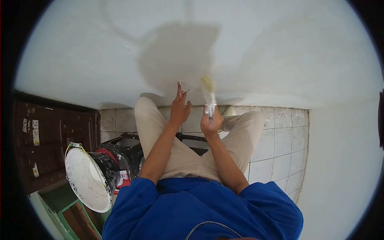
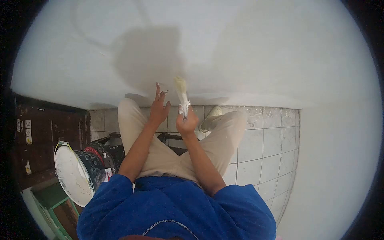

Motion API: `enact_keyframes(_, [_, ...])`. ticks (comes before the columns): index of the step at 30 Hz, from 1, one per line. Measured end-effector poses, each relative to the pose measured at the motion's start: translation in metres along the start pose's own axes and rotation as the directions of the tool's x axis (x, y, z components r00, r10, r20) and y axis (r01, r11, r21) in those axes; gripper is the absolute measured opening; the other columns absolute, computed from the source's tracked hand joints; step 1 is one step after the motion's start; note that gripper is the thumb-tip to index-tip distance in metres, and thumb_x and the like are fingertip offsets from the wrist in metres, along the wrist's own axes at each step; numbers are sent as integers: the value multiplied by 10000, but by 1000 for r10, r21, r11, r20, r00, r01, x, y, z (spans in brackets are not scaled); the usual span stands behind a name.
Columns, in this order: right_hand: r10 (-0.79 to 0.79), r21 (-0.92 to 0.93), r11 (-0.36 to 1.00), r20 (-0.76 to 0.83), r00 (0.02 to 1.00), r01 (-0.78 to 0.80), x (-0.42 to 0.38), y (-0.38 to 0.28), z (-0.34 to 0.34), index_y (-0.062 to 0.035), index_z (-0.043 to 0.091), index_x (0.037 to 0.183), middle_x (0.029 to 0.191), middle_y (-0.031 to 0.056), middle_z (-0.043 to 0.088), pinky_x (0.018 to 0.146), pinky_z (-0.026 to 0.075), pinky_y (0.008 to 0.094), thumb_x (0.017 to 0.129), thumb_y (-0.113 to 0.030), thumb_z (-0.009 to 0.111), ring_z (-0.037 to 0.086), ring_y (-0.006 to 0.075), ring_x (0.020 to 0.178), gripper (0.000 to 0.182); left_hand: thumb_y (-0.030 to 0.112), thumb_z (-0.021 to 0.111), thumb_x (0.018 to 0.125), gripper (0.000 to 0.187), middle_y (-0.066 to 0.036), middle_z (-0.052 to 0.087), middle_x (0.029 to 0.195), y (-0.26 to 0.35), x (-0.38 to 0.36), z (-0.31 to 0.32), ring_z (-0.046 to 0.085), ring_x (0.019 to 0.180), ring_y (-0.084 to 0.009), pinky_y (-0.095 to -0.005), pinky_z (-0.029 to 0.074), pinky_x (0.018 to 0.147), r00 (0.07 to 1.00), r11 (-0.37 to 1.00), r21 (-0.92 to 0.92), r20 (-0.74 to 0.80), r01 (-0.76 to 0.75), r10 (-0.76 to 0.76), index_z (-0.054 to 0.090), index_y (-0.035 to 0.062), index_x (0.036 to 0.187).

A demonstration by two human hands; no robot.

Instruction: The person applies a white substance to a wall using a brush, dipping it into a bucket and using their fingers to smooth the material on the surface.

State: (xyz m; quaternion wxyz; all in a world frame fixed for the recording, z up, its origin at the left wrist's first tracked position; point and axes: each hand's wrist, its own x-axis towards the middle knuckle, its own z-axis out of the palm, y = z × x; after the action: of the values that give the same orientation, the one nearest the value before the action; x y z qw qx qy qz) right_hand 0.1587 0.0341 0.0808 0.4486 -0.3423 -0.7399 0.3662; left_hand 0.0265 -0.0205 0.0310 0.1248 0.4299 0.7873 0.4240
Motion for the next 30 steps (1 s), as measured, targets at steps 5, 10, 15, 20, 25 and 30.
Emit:
enact_keyframes(5, [125,-207,973,100,987,-102,2,34,20,56,606,1038,706,226,603,591,467,419,821,-88,550,613,383,640,266,92,585,802,408,-216,148,1512,4,0,-2,630,898,-367,-426,512,766,1000,1000,9,12,16,-16,508,-42,1179])
enact_keyframes(10, [796,-98,554,354,491,-827,-48,124,38,17,589,974,645,99,583,498,421,380,874,-202,577,570,239,546,242,119,591,805,406,-201,143,1517,3,-2,5,643,774,-356,-429,512,748,998,995,96,-39,-35,39,526,-41,1173])
enact_keyframes(15, [714,470,264,492,498,-842,18,21,13,-65,588,893,610,-41,464,401,306,242,908,-264,592,412,53,469,200,133,586,821,411,-184,95,1533,5,-1,-3,581,1082,-342,-372,544,754,991,992,75,84,99,-105,530,7,1208])
enact_keyframes(20, [565,660,406,363,741,-633,31,-66,-23,-109,553,853,616,-42,484,387,314,220,930,-246,571,438,49,463,158,123,603,813,411,-193,85,1532,1,0,2,573,1103,-328,-364,548,739,1000,1000,22,15,16,-16,527,4,1199])
enact_keyframes(25, [506,685,476,298,809,-551,41,-63,-16,-115,551,831,611,-49,491,385,324,214,936,-254,573,430,41,454,176,123,613,810,413,-183,66,1537,7,1,-3,549,1127,-361,-378,540,780,996,998,-8,52,68,-68,523,7,1196])
enact_keyframes(30, [832,414,272,352,428,-869,-31,80,29,-69,581,865,586,-54,444,397,287,228,925,-225,575,389,50,448,168,141,593,810,433,-171,104,1535,5,0,-1,649,877,-326,-399,525,756,1000,990,139,15,-16,14,515,-22,1203])
